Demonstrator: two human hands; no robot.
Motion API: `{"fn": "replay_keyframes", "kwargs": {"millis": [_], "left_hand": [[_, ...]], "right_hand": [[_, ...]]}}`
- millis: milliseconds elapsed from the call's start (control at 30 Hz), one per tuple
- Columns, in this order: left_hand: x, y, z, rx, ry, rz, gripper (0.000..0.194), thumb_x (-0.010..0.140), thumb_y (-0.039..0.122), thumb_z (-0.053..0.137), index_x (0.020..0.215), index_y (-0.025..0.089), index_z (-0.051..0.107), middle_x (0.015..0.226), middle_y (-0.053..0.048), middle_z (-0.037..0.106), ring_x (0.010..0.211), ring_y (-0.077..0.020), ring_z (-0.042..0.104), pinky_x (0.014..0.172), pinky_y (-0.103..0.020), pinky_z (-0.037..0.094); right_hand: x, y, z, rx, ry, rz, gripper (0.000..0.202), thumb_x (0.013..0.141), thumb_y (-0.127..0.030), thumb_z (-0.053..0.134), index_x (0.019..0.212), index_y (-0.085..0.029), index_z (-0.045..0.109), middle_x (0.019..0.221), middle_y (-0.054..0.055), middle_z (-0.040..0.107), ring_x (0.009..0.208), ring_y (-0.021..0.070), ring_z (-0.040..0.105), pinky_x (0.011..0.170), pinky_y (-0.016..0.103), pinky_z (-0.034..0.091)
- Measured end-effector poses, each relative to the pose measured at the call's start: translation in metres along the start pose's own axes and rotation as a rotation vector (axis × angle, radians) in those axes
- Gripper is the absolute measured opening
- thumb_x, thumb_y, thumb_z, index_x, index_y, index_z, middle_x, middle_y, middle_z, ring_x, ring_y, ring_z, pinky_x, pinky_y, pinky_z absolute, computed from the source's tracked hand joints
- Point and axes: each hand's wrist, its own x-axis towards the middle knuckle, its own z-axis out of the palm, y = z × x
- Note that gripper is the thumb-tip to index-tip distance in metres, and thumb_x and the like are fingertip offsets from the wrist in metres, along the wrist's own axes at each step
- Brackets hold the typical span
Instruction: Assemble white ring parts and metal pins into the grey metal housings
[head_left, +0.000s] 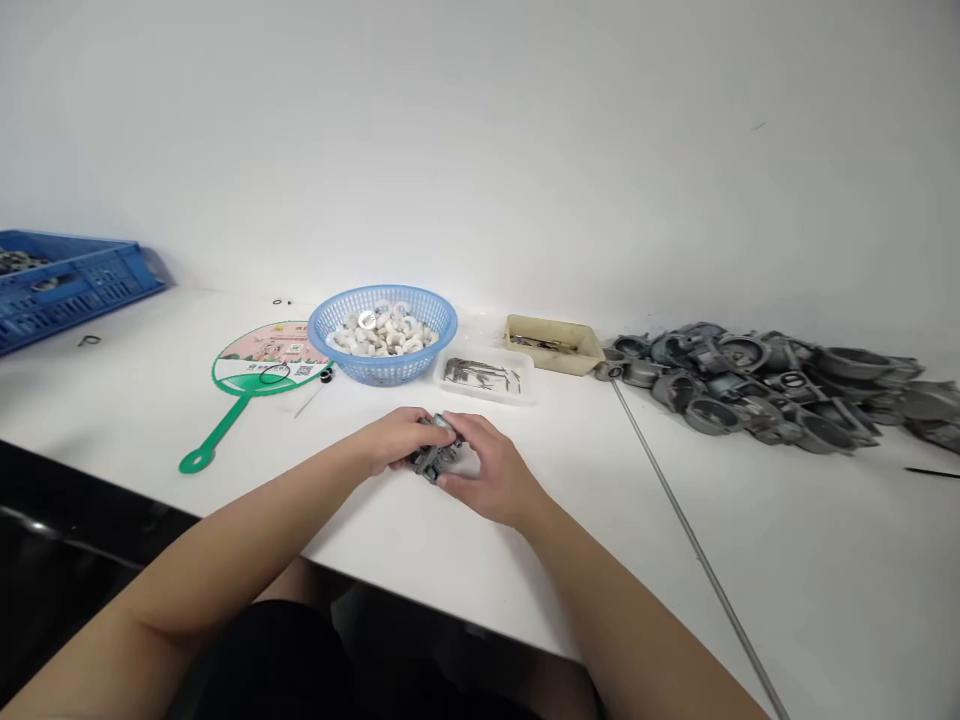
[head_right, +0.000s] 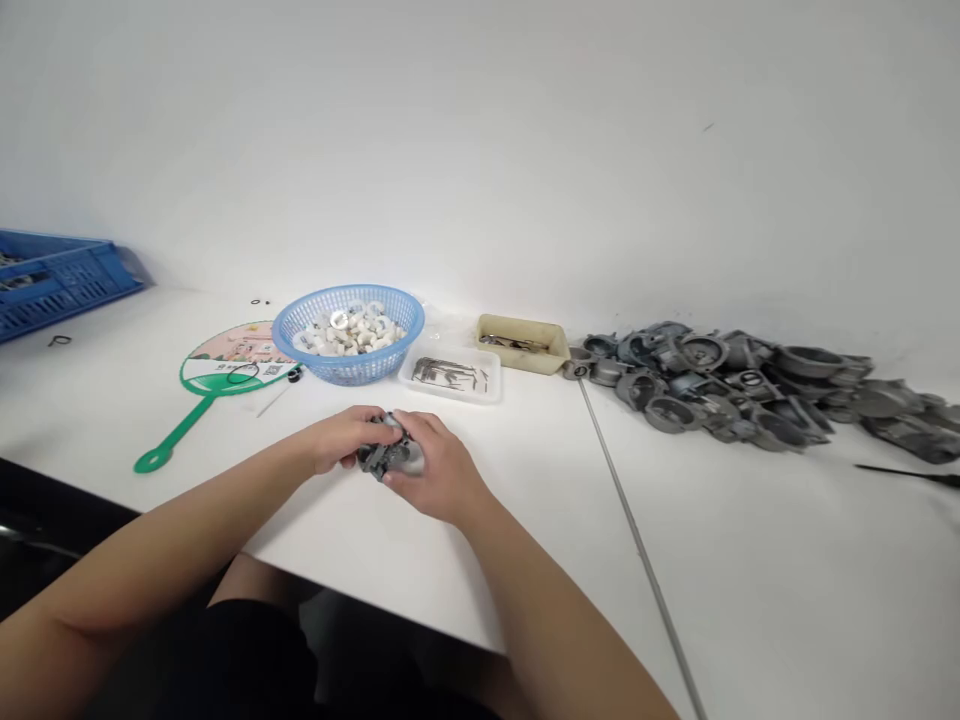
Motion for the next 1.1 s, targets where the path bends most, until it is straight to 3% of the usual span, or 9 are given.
{"fn": "replay_keyframes", "kwargs": {"millis": [200, 367, 533, 733, 867, 1100], "left_hand": [[0.01, 0.006, 0.0, -0.044, -0.13, 0.067, 0.049, 0.07, 0.061, 0.058, 0.085, 0.015, 0.054, 0.064, 0.0, 0.053, 0.048, -0.0092, 0.046, 0.037, -0.018, 0.026], [0.014, -0.009, -0.005, -0.233, -0.168, 0.23, 0.059, 0.07, 0.065, 0.054, 0.099, 0.014, 0.056, 0.08, -0.006, 0.058, 0.056, -0.011, 0.052, 0.045, -0.02, 0.036], [0.021, -0.022, -0.008, -0.34, -0.101, 0.257, 0.064, 0.068, 0.046, 0.063, 0.121, 0.017, 0.045, 0.09, -0.007, 0.058, 0.064, -0.013, 0.054, 0.056, -0.025, 0.041], [0.032, -0.032, -0.003, -0.364, -0.212, 0.377, 0.08, 0.055, 0.02, 0.068, 0.128, 0.018, 0.036, 0.098, -0.006, 0.055, 0.066, -0.0116, 0.052, 0.059, -0.024, 0.039], [0.035, -0.036, 0.006, -0.2, -0.088, 0.488, 0.079, 0.056, 0.021, 0.072, 0.128, 0.017, 0.038, 0.114, -0.011, 0.051, 0.072, -0.0128, 0.052, 0.064, -0.027, 0.042], [0.031, -0.034, 0.014, 0.202, 0.107, 0.533, 0.05, 0.061, 0.026, 0.072, 0.107, 0.016, 0.055, 0.09, -0.005, 0.063, 0.077, -0.0191, 0.058, 0.067, -0.027, 0.046]], "right_hand": [[0.005, -0.001, -0.004, -0.102, 0.058, 0.267, 0.023, 0.066, -0.024, 0.065, 0.087, -0.021, 0.057, 0.09, 0.001, 0.061, 0.081, 0.0172, 0.057, 0.07, 0.029, 0.045], [0.006, -0.001, -0.005, -0.178, 0.067, 0.453, 0.024, 0.068, -0.033, 0.064, 0.09, -0.024, 0.059, 0.085, -0.001, 0.064, 0.078, 0.0171, 0.058, 0.063, 0.025, 0.039], [0.007, 0.0, -0.005, -0.274, 0.036, 0.536, 0.027, 0.067, -0.036, 0.064, 0.089, -0.024, 0.058, 0.082, 0.0, 0.065, 0.074, 0.0184, 0.058, 0.057, 0.024, 0.035], [0.007, 0.002, -0.01, -0.26, 0.051, 0.608, 0.022, 0.068, -0.041, 0.062, 0.076, -0.022, 0.054, 0.07, -0.001, 0.062, 0.064, 0.0165, 0.057, 0.052, 0.024, 0.035], [0.005, 0.007, -0.013, -0.23, 0.082, 0.6, 0.013, 0.068, -0.035, 0.062, 0.078, -0.026, 0.059, 0.073, 0.0, 0.065, 0.068, 0.016, 0.06, 0.054, 0.024, 0.039], [0.001, 0.037, 0.004, -0.176, 0.197, 0.541, 0.013, 0.065, -0.035, 0.057, 0.074, -0.038, 0.065, 0.071, 0.002, 0.068, 0.076, 0.0155, 0.065, 0.061, 0.023, 0.047]]}}
